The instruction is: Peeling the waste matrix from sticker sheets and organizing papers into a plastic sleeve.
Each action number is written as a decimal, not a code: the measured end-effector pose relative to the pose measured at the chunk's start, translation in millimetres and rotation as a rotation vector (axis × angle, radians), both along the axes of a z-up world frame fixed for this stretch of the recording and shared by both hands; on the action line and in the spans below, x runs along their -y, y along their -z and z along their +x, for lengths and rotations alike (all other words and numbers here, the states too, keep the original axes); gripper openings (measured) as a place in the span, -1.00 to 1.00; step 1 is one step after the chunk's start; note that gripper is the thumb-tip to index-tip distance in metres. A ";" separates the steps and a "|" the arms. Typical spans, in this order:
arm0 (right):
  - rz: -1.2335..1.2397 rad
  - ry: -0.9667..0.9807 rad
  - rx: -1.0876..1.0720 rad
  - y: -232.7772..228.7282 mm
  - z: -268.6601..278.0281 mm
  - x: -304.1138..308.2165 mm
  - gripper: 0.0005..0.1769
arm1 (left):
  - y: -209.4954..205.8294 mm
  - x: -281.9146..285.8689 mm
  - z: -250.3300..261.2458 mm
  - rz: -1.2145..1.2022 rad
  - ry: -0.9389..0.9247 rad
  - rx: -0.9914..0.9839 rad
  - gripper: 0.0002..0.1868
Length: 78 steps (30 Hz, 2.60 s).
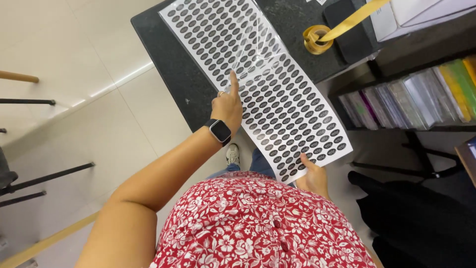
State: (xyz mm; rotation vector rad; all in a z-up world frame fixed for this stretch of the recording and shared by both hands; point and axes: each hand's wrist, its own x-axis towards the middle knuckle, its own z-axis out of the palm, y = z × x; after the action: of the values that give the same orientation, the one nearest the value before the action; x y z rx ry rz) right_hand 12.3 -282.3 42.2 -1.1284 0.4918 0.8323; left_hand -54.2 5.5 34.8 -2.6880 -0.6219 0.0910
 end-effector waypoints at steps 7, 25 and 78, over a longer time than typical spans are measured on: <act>-0.016 -0.034 -0.020 -11.9 10.6 -3.4 -0.54 | 40.2 -19.7 23.1 0.016 -0.003 -0.118 -0.42; 0.099 -0.098 0.001 45.0 40.3 -31.1 -0.53 | 10.6 41.8 60.2 -0.117 0.219 -0.211 -0.29; -0.139 -0.562 0.540 79.2 99.3 -236.5 -0.61 | 2.0 20.3 45.3 0.031 0.161 0.322 -0.33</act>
State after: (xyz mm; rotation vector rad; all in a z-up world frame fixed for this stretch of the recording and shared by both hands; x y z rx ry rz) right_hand 111.6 -45.7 -37.0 -1.5877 -0.2371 0.9299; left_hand -8.9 -14.8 32.8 -2.7322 -0.4891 -0.3978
